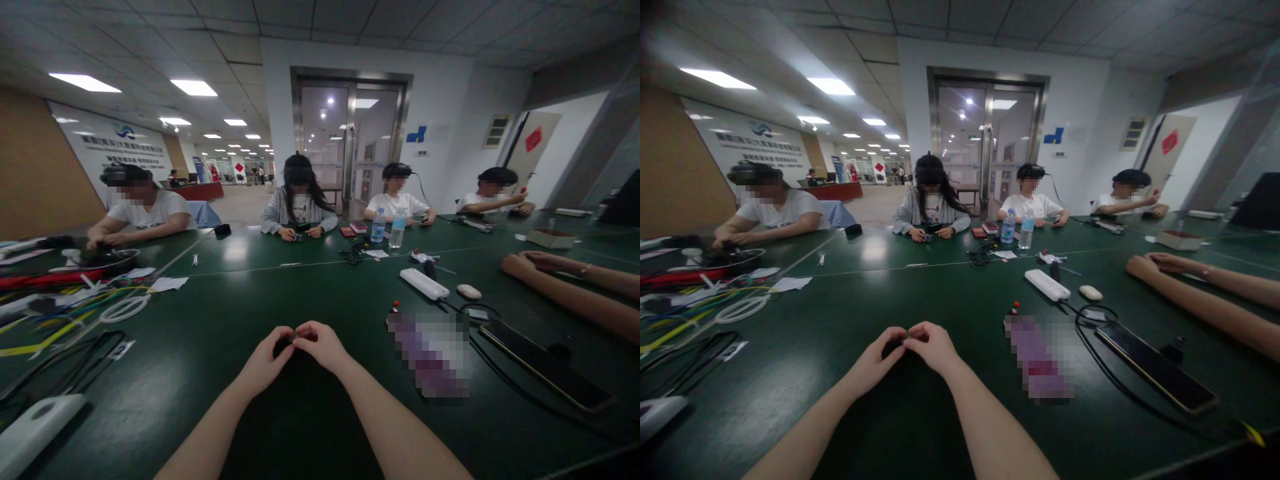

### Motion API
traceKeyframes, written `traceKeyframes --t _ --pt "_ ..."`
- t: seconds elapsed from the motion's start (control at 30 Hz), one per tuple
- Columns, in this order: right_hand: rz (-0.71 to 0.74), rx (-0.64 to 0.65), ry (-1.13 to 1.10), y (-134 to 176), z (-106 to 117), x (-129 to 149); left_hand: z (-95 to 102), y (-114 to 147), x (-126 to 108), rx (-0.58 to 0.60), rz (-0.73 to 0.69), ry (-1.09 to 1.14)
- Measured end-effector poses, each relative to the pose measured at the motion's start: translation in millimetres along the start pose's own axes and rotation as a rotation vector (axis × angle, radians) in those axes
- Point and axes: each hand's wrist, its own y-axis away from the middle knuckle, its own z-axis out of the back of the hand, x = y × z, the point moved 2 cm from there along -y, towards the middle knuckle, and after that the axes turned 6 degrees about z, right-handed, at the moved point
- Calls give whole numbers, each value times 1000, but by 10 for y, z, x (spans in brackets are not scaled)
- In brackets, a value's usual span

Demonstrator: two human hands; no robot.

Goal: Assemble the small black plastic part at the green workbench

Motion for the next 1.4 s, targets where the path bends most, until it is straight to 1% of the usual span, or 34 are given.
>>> traceKeyframes --t 0.2,0.33,0.5,0.67,0.73,0.8,0.87,0.97,1.03,1.1,1.17,1.2,1.23,1.3,1.33,1.4 --pt "9 1 -8 6 15 42 -36 -66 62 -23 20 -11" --pt "-10 10 33 19 29 47 -27 -63 44 -1 37 -29" --pt "-29 -26 -36 25 39 29 -19 -47 4 25 51 -44" --pt "-33 -56 -24 39 49 24 -23 -57 12 11 42 -84" --pt "-32 -86 5 53 64 72 -26 -61 25 18 40 -112" --pt "-7 -127 41 70 100 187 -27 -63 38 26 28 -129" --pt "72 -176 71 103 176 381 -25 -65 55 33 14 -130" --pt "197 -201 97 235 404 730 -16 -69 84 39 13 -119" --pt "236 -306 142 403 674 893 -8 -71 101 43 25 -114" --pt "228 -445 194 624 1014 918 -3 -71 112 60 46 -105" --pt "151 -607 252 872 1376 780 1 -71 115 76 71 -93" --pt "118 -694 278 999 1547 667 4 -70 113 76 81 -88" --pt "85 -745 297 1119 1695 536 7 -70 109 78 88 -85" --pt "39 -755 328 1327 1910 263 13 -71 103 79 100 -78" --pt "8 -735 340 1414 1976 139 15 -72 104 82 106 -73" --pt "-56 -682 357 1547 2031 -55 16 -75 114 85 113 -69"
